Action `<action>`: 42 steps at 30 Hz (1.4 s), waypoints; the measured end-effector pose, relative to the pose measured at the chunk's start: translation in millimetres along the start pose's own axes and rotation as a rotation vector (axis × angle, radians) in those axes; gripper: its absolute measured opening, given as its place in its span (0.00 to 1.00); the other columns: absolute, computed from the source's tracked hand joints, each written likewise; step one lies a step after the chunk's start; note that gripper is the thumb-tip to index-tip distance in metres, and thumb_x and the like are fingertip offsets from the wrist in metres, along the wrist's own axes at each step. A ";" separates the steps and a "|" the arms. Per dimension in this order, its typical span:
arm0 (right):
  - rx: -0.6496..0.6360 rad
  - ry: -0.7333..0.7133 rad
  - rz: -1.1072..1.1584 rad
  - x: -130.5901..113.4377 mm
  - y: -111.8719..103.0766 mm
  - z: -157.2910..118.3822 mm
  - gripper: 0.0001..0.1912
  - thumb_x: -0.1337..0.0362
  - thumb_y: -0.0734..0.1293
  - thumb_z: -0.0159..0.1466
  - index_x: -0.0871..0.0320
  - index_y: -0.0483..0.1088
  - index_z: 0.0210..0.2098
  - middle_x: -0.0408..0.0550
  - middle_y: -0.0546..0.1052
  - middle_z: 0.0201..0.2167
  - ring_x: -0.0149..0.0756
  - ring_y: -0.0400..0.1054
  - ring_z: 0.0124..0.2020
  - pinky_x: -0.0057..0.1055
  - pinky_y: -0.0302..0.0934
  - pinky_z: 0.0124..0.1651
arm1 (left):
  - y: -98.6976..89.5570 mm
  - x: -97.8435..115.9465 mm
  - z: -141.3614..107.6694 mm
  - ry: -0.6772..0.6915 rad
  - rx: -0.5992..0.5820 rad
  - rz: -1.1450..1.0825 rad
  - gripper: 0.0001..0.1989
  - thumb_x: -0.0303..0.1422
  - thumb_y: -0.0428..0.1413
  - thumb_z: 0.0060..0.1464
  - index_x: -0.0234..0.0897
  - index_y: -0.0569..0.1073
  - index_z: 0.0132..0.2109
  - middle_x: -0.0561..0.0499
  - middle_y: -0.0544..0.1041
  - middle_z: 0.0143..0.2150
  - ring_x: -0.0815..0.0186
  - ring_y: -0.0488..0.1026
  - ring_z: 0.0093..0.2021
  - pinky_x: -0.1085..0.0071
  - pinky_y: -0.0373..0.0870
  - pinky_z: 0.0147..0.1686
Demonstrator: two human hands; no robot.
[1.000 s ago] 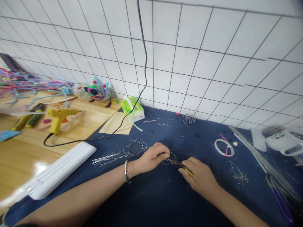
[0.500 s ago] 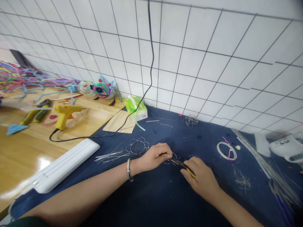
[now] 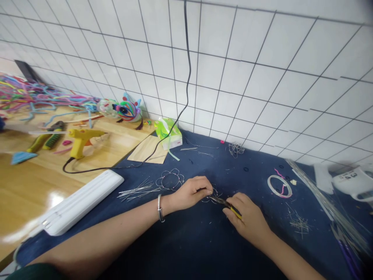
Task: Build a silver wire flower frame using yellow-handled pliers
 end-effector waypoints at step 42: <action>0.304 -0.215 -0.239 -20.9 -37.8 -16.4 0.10 0.61 0.60 0.62 0.59 0.68 0.39 0.50 0.69 0.31 0.35 0.65 0.35 0.31 0.60 0.39 | 0.7 10.8 -2.1 -0.193 -0.080 -0.200 0.10 0.35 0.53 0.52 0.30 0.70 0.33 0.53 0.69 0.27 0.72 0.64 0.28 0.76 0.62 0.30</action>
Point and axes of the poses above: each hand's wrist, its own z-axis towards the middle knuckle, its own y-axis out of the palm, x = y × z, the point moved 9 cm from there along z, towards the middle knuckle
